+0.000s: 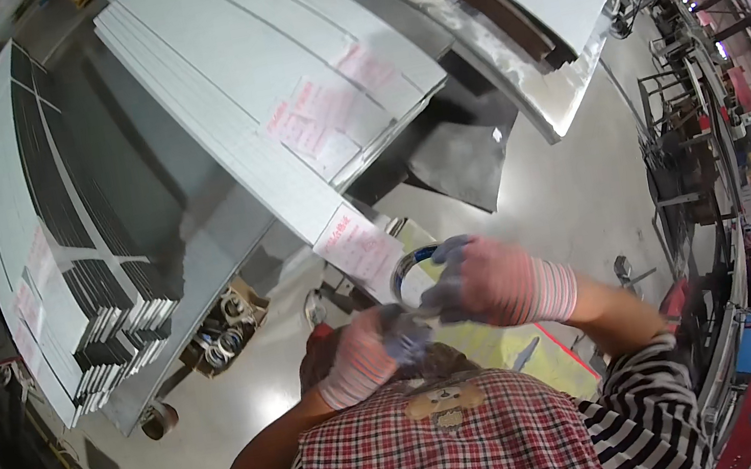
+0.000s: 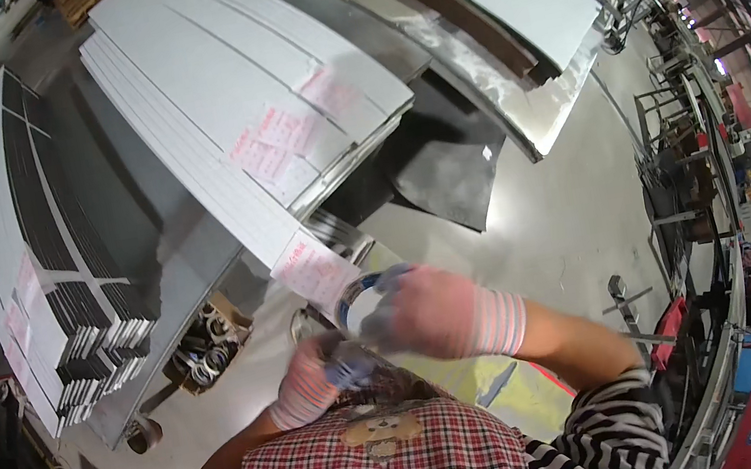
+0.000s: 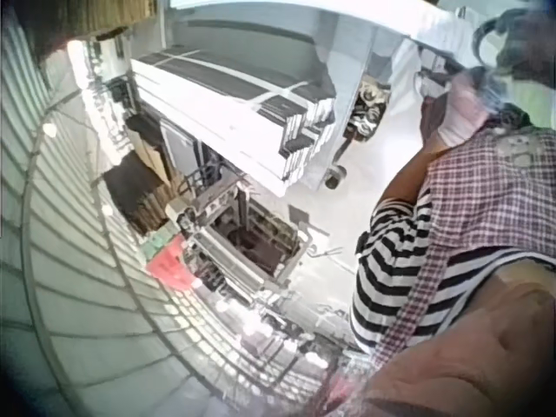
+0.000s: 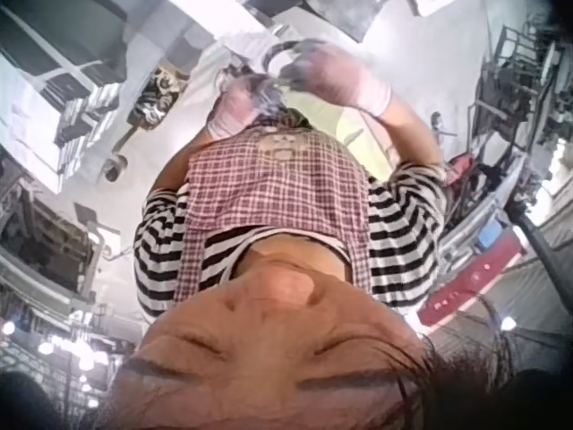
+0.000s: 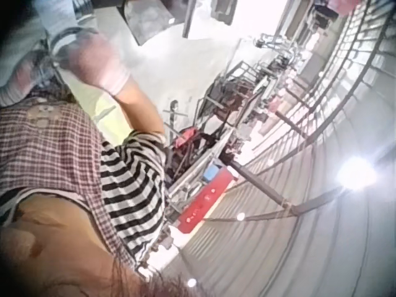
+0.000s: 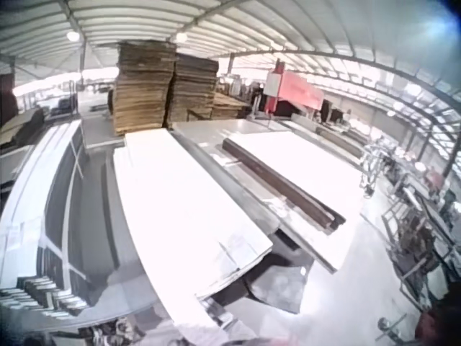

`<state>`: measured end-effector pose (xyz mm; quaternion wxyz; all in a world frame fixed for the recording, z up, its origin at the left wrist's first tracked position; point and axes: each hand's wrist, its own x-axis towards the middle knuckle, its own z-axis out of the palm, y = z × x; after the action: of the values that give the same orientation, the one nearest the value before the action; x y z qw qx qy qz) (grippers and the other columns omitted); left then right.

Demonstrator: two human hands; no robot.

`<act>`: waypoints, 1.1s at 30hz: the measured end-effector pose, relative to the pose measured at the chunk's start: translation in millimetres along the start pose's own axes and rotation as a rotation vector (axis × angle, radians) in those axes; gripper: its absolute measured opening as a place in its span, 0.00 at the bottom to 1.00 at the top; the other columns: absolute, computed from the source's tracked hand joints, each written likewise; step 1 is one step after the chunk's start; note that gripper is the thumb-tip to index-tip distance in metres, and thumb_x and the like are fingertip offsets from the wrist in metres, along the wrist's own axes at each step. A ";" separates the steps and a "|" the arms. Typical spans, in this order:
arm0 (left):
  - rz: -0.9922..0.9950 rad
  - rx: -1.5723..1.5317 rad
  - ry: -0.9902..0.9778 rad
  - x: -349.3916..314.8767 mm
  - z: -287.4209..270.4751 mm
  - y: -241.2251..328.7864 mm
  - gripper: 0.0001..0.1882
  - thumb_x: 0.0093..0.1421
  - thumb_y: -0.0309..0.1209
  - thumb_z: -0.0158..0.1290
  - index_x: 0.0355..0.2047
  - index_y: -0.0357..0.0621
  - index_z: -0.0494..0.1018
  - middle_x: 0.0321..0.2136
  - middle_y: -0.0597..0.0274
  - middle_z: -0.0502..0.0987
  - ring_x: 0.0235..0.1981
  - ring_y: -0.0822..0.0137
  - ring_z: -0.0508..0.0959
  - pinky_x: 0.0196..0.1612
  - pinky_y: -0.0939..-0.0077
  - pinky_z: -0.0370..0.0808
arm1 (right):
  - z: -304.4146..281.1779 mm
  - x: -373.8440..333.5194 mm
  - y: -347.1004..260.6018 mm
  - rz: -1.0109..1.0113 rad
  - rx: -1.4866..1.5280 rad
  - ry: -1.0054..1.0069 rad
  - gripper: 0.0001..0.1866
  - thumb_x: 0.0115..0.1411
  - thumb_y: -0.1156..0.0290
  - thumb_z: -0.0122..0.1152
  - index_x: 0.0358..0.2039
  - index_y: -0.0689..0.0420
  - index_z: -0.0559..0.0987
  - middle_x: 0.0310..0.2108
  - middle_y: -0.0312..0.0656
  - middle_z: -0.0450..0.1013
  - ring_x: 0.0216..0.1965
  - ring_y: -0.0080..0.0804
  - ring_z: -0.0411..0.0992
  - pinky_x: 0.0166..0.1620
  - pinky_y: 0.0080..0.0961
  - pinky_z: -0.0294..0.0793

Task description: Taping and organizing long rectangular parts in a manufacturing facility.

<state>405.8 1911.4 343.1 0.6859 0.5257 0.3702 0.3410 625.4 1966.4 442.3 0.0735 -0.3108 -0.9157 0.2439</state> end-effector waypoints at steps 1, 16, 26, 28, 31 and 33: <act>-0.150 -0.174 0.048 -4.7 -14.4 2.1 0.19 0.64 0.45 0.57 0.27 0.43 0.73 0.22 0.67 0.74 0.24 0.78 0.72 0.29 0.82 0.69 | -10.9 15.9 5.6 0.009 0.018 -0.014 0.11 0.51 0.65 0.65 0.35 0.52 0.80 0.29 0.43 0.75 0.35 0.46 0.75 0.42 0.40 0.75; -0.235 0.081 0.212 46.4 -81.4 -294.6 0.24 0.51 0.36 0.67 0.48 0.48 0.75 0.35 0.61 0.81 0.33 0.71 0.80 0.34 0.77 0.77 | 127.7 33.1 18.1 0.682 0.021 0.323 0.42 0.51 0.60 0.71 0.64 0.51 0.62 0.60 0.64 0.59 0.55 0.65 0.64 0.57 0.52 0.65; -0.201 -0.650 -0.263 183.9 -74.1 -281.4 0.22 0.62 0.35 0.51 0.54 0.39 0.68 0.48 0.51 0.74 0.49 0.62 0.76 0.53 0.68 0.74 | 156.4 48.1 19.8 0.747 -0.085 0.407 0.41 0.38 0.71 0.71 0.58 0.44 0.70 0.50 0.60 0.67 0.43 0.59 0.71 0.42 0.46 0.74; 0.350 -0.707 -0.338 221.8 -47.7 -246.7 0.24 0.57 0.33 0.55 0.54 0.40 0.68 0.47 0.55 0.74 0.47 0.61 0.77 0.50 0.69 0.75 | 158.8 53.4 20.1 0.749 -0.040 0.406 0.42 0.37 0.71 0.71 0.58 0.43 0.70 0.49 0.60 0.67 0.43 0.60 0.71 0.42 0.46 0.74; 0.021 -0.122 -0.104 189.6 -95.9 -334.7 0.18 0.60 0.32 0.52 0.50 0.43 0.70 0.45 0.56 0.73 0.43 0.64 0.76 0.46 0.69 0.74 | 161.0 59.1 18.5 0.651 -0.031 0.421 0.41 0.39 0.71 0.71 0.59 0.44 0.70 0.51 0.60 0.66 0.48 0.61 0.69 0.47 0.48 0.73; -0.394 -0.690 -0.031 140.5 -66.6 -280.5 0.12 0.67 0.36 0.45 0.45 0.46 0.72 0.41 0.60 0.73 0.40 0.67 0.74 0.44 0.71 0.73 | 161.0 43.8 24.7 0.720 -0.042 0.425 0.41 0.39 0.70 0.71 0.59 0.45 0.70 0.52 0.61 0.65 0.50 0.61 0.68 0.48 0.49 0.72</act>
<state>439.5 2002.8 37.5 0.8801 0.1883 0.3171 0.2991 557.5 1945.3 289.3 0.1647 -0.6558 -0.7178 0.1660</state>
